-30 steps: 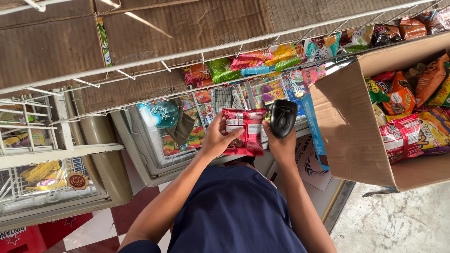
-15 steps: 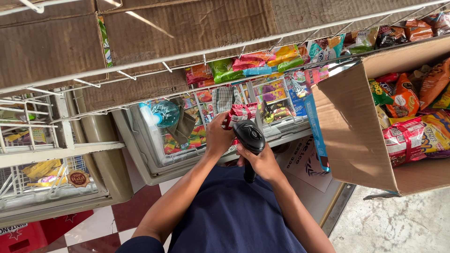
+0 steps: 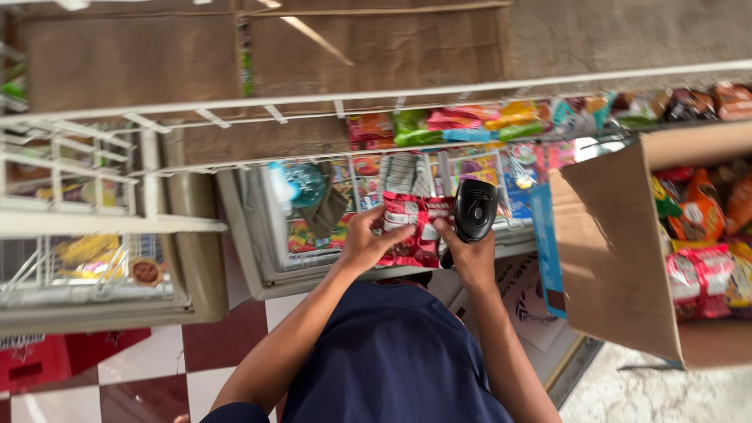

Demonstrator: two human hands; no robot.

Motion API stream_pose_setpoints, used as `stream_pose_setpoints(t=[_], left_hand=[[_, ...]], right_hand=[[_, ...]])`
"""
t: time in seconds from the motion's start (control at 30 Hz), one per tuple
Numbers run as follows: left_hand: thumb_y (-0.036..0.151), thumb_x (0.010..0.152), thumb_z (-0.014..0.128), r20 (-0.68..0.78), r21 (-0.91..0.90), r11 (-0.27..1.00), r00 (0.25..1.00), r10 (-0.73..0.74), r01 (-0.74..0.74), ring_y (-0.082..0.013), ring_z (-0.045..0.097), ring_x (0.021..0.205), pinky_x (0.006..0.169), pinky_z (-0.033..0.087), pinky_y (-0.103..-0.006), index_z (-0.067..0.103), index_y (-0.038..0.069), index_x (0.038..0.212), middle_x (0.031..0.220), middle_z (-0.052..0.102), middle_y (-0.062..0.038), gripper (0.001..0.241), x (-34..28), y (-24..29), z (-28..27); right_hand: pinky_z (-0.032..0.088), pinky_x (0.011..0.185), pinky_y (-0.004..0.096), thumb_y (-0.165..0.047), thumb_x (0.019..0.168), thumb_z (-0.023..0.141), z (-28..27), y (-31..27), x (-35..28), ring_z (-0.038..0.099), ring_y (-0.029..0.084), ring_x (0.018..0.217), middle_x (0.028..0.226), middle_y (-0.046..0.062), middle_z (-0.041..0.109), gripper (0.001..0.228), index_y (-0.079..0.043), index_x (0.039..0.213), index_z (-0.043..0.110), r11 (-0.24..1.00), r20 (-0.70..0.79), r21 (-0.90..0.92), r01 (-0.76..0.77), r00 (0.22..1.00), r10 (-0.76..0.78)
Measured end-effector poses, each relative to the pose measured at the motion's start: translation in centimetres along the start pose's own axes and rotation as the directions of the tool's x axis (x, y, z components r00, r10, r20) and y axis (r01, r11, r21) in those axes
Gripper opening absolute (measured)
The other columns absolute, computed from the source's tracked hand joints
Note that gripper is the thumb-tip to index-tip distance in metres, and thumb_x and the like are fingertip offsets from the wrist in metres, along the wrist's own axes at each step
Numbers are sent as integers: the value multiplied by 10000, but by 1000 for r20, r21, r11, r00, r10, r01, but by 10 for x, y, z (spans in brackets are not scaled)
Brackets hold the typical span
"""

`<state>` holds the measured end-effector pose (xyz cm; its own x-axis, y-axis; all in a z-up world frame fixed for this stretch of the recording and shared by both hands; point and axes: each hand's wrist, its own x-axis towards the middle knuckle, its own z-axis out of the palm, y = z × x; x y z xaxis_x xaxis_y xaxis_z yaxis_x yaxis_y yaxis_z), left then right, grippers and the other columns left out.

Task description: The person scans snacks with a handheld scanner and places them into a cardboard box.

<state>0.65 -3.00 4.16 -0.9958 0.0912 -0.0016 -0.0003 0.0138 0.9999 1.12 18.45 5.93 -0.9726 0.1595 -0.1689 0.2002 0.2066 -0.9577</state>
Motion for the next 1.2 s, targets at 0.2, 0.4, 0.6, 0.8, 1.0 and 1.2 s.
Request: stream_pose_setpoints(t=[0.2,0.4,0.6,0.8,1.0,1.2], left_hand=[[344,1006,669,-77,-139,989,995,-62,51,-29,593,731,637,482,-248,724,46,1131,833,709,27,327,-23,4,-37],[304,1032,629,-329,153,988,941,79,-29,-47,510,565,526,393,-280,763,14,861,624,626,-4,363,-55,11,-72],[281,1096,595,-502,108,981,844,192,-159,-69,440,607,560,366,-318,630,-8,762,643,545,-2,443,-102,2,-100],[271,1108,575,-692,44,993,714,109,-109,-65,385,630,591,331,-295,565,-15,696,625,491,-8,502,-144,-22,-122],[246,1100,540,-794,-217,946,608,-28,-239,-36,500,699,656,432,-257,693,-41,795,738,675,14,445,-179,-20,-140],[190,1041,596,-733,-330,921,671,-112,-206,-59,629,966,890,534,-260,590,25,1346,1113,699,-17,347,-197,5,-143]], right_hand=[[559,732,285,-60,869,817,39,-24,4,661,108,836,958,25,726,249,-19,1076,685,984,204,173,31,977,-66],[550,722,283,-56,863,826,78,-27,4,645,108,833,965,21,700,265,-20,1071,666,980,366,155,124,914,-173],[530,704,282,-90,843,864,123,-25,-7,609,124,806,931,17,656,330,-24,1072,635,971,470,77,226,851,-235],[544,703,283,-128,843,849,174,-47,-26,639,112,815,924,-6,674,329,-42,1072,629,967,667,127,221,703,-248],[533,662,279,-122,842,848,210,-58,-48,620,106,763,893,2,650,339,-41,1061,602,950,756,146,275,589,-286],[548,666,276,-132,874,825,233,-76,-68,641,95,776,914,11,687,266,-28,1039,644,970,738,104,218,637,-222]])
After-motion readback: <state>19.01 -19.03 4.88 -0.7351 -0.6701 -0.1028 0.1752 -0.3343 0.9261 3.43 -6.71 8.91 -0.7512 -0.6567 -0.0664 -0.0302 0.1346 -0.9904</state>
